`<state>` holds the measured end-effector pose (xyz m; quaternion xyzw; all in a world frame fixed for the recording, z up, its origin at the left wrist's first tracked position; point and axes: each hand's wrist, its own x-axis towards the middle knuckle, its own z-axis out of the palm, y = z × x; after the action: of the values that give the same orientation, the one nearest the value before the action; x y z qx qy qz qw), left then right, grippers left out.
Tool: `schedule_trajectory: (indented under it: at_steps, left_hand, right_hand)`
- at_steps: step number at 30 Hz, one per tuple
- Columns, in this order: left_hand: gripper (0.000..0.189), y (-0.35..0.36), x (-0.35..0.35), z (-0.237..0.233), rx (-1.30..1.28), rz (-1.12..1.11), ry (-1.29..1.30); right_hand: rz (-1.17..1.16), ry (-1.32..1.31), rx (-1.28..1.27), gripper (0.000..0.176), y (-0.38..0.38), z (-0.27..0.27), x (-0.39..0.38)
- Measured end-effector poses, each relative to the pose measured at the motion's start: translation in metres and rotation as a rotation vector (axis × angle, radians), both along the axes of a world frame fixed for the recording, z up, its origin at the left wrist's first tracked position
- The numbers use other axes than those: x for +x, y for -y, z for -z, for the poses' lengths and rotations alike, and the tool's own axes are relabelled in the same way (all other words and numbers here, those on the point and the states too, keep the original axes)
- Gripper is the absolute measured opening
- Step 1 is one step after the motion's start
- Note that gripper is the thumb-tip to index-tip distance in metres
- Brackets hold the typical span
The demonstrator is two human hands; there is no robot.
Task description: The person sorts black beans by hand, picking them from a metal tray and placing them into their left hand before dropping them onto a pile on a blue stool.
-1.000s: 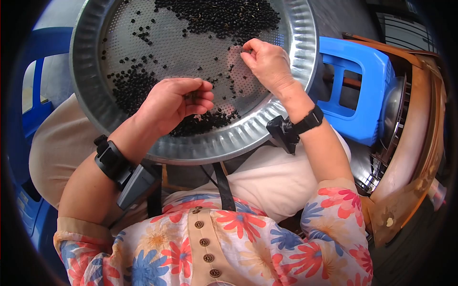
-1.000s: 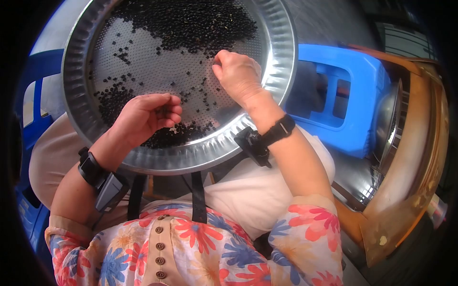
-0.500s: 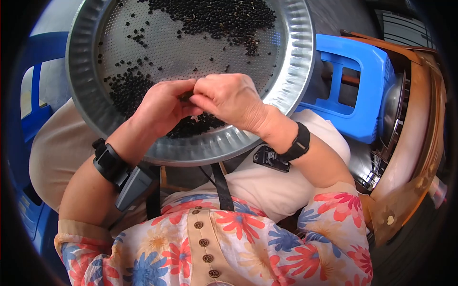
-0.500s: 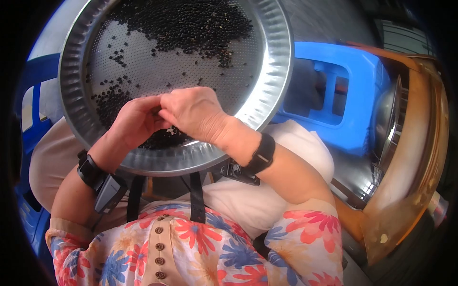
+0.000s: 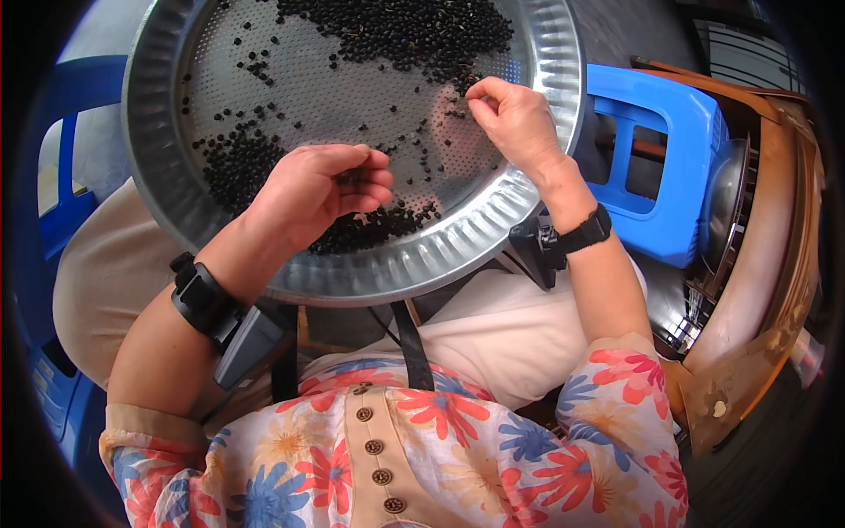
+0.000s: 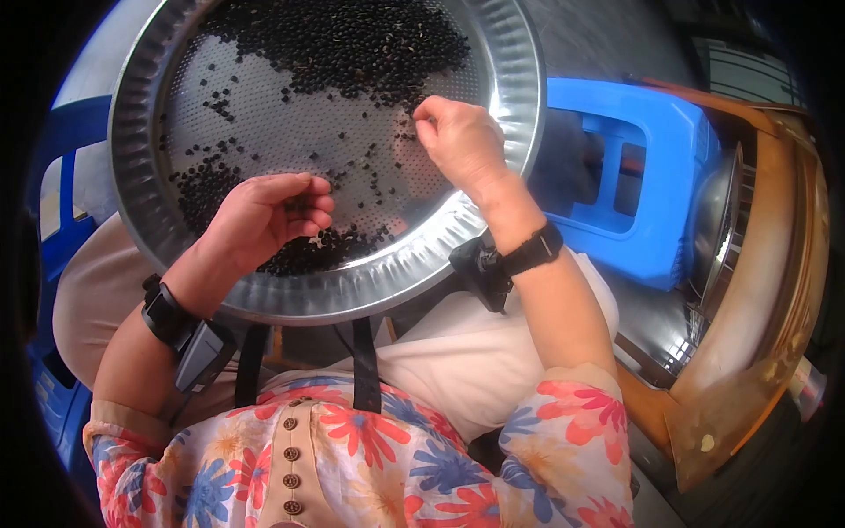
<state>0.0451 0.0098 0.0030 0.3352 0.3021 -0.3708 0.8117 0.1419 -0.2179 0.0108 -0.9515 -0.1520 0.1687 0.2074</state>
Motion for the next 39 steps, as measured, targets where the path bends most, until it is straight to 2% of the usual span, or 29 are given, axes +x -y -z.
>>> schedule_trajectory:
  at_steps: [2, 6, 15, 20, 24, 34, 37, 39]
  left_hand:
    - [0.023, -0.001, 0.0, 0.002, -0.016, 0.003, 0.003]
    - [0.023, 0.0, 0.001, 0.0, -0.011, 0.007, 0.009]
    - [0.023, 0.0, -0.001, -0.002, -0.008, 0.015, 0.019]
    - [0.023, -0.002, -0.001, 0.0, -0.012, 0.007, 0.019]
    - [0.024, -0.002, -0.002, 0.0, -0.011, 0.003, 0.013]
    - [0.024, -0.004, -0.003, 0.0, -0.011, 0.01, 0.031]
    - [0.024, -0.005, -0.003, 0.001, 0.002, -0.003, 0.015]
    - [0.023, -0.005, -0.005, 0.006, 0.01, -0.02, -0.001]
  right_hand:
    - [0.016, 0.015, -0.107, 0.013, 0.004, 0.001, 0.006]
    - [-0.011, -0.033, -0.058, 0.013, 0.001, 0.001, -0.001]
    - [-0.088, -0.013, -0.175, 0.011, -0.007, 0.004, -0.005]
    - [-0.169, -0.027, 0.008, 0.01, -0.021, 0.003, -0.019]
    - [-0.236, -0.019, 0.031, 0.008, -0.028, 0.007, -0.027]
    - [-0.361, 0.104, -0.086, 0.008, -0.036, 0.016, -0.034]
    - [-0.33, 0.066, -0.043, 0.009, -0.039, 0.013, -0.037]
    - [-0.279, -0.005, 0.16, 0.01, -0.052, -0.003, -0.05]
